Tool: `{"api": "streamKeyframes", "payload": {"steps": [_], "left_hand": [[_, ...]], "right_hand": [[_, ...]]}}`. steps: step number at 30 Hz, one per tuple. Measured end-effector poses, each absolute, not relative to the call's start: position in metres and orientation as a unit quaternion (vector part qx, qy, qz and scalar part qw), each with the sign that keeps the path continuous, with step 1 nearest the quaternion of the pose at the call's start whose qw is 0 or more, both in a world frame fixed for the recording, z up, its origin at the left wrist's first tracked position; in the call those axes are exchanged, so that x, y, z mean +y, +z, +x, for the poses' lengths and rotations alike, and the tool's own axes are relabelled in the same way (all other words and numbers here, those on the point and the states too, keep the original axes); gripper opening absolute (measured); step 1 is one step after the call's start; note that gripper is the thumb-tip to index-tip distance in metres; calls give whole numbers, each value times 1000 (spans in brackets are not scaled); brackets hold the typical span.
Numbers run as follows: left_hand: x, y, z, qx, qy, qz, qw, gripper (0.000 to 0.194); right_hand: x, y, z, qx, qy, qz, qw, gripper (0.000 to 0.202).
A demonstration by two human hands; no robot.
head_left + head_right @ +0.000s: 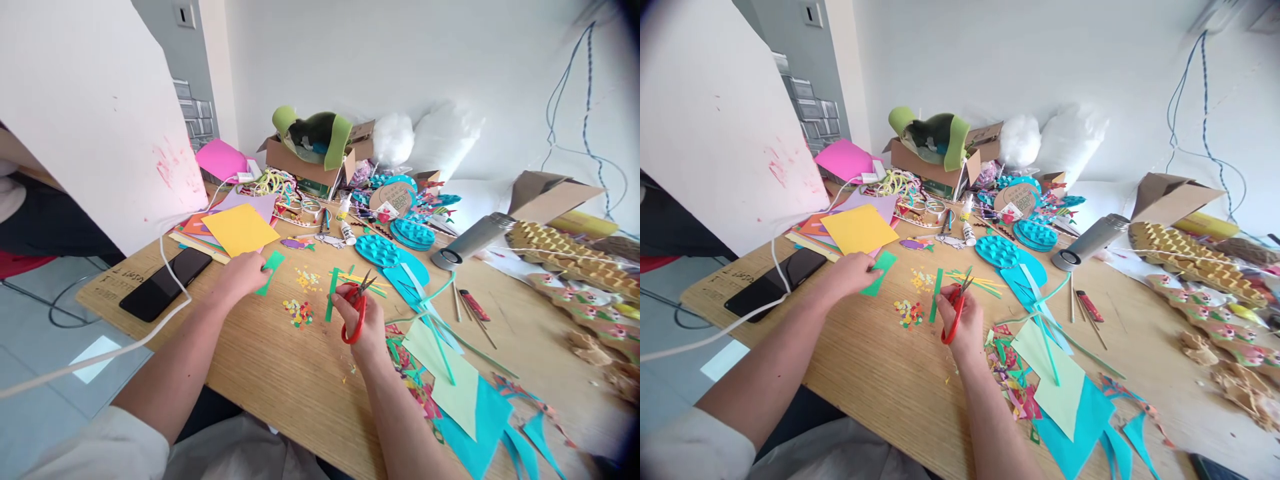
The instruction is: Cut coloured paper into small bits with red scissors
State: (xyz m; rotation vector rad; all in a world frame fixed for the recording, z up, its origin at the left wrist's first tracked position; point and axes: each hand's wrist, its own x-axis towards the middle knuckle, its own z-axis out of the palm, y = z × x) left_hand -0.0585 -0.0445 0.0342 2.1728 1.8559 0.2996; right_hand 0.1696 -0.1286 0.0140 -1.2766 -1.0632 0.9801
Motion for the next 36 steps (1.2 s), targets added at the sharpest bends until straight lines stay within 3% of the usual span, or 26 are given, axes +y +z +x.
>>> {"api": "streamKeyframes", "payload": {"steps": [3, 6, 9, 11, 14, 17, 20, 25, 29, 36], "left_hand": [[-54, 35, -69, 640, -4, 759, 117, 32], [-68, 43, -70, 659, -19, 745, 100, 41], [-80, 57, -62, 680, 47, 732, 26, 40], [-86, 64, -51, 639, 149, 754, 34, 35], [-87, 65, -30, 519, 289, 761, 260, 30], [-83, 58, -10, 385, 313, 678, 542, 33], [-78, 51, 4, 310, 323, 577, 684, 36], [-74, 49, 11, 233, 291, 488, 789, 32], [-72, 51, 12, 218, 271, 478, 806, 24], [-71, 48, 9, 217, 254, 478, 812, 29]], "right_hand": [[-130, 16, 168, -455, 425, -538, 569, 25], [-130, 19, 167, -458, 427, -535, 567, 24], [-131, 20, 167, -458, 429, -529, 571, 24], [-131, 20, 167, -458, 433, -520, 576, 24], [-130, 16, 167, -459, 448, -496, 586, 22], [-128, 12, 167, -428, 494, -445, 612, 21], [-126, 12, 168, -389, 556, -389, 623, 19], [-128, 21, 169, -387, 619, -364, 579, 18], [-128, 24, 172, -382, 641, -387, 542, 22], [-128, 22, 173, -358, 686, -336, 538, 15]]}}
